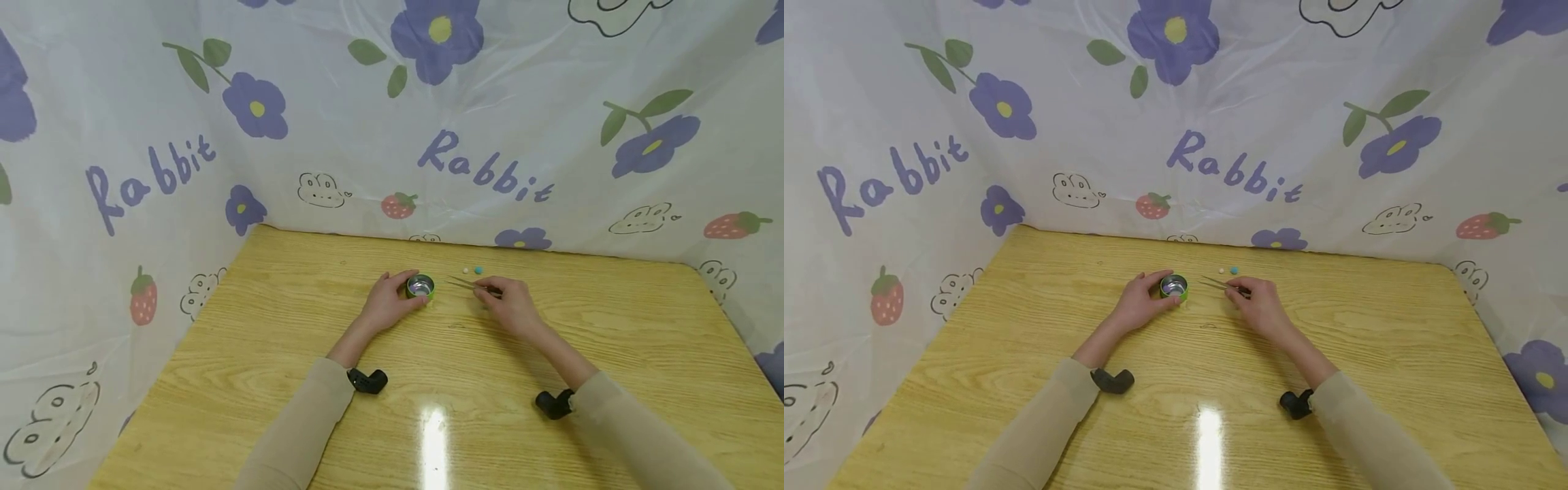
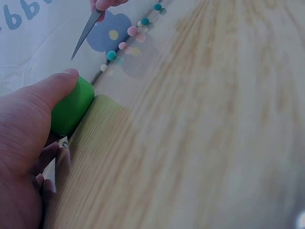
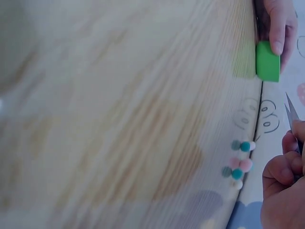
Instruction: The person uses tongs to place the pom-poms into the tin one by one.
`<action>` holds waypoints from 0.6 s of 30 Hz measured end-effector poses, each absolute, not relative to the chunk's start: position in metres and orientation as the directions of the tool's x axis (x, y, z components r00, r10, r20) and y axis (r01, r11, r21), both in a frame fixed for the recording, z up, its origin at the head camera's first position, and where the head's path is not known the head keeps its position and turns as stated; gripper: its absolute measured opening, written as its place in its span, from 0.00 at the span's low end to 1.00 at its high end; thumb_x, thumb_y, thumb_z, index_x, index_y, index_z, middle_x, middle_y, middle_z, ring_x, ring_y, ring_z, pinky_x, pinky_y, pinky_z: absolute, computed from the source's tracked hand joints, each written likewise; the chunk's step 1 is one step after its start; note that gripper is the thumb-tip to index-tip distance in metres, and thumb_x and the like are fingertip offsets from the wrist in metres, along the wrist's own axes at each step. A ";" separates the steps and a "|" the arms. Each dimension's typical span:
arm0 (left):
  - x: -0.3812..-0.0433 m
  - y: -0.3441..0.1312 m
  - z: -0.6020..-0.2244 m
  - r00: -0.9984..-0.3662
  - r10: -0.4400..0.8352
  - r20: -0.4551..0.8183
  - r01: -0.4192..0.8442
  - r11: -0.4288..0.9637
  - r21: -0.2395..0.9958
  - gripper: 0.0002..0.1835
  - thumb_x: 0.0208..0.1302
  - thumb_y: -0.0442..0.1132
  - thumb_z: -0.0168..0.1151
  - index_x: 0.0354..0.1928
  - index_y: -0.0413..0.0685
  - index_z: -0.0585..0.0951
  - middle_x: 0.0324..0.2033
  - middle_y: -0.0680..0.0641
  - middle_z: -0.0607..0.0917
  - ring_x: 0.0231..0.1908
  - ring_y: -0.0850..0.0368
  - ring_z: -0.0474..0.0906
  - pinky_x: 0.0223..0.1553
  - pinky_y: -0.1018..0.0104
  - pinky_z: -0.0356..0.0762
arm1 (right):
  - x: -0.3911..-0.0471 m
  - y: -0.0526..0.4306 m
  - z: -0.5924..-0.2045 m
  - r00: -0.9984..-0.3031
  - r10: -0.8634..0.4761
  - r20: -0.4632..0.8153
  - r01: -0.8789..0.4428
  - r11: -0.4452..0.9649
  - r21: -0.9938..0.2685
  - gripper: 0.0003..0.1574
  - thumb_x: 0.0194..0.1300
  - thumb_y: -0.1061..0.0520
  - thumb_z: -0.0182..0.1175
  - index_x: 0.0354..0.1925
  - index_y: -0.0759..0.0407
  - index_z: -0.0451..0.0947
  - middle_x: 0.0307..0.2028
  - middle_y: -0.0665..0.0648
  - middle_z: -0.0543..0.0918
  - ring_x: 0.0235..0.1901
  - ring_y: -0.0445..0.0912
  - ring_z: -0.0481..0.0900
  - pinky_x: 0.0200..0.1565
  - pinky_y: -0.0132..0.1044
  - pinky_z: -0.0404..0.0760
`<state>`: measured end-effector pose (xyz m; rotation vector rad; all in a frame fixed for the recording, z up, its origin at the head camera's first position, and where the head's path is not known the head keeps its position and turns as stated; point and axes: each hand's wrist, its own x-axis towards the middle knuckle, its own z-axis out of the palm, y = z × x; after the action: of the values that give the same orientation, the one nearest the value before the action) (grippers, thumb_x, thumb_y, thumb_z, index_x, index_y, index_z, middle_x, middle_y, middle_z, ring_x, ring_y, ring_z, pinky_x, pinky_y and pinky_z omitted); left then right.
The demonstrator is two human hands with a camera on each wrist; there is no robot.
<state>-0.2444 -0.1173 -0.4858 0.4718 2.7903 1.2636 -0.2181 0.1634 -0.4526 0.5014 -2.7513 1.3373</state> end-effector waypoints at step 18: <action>-0.245 -0.116 -0.485 -0.952 0.290 0.097 0.263 0.613 0.745 0.35 0.65 0.51 0.72 0.72 0.49 0.75 0.65 0.42 0.80 0.69 0.39 0.70 0.78 0.50 0.45 | -0.212 0.204 -0.457 -0.961 -0.204 0.186 -0.275 0.653 -0.705 0.16 0.74 0.61 0.63 0.54 0.70 0.83 0.45 0.70 0.86 0.46 0.63 0.86 0.43 0.52 0.88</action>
<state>-0.2448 -0.1160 -0.4855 0.4785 2.7917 1.2815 -0.2120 0.2043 -0.4565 0.4026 -2.7733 1.2060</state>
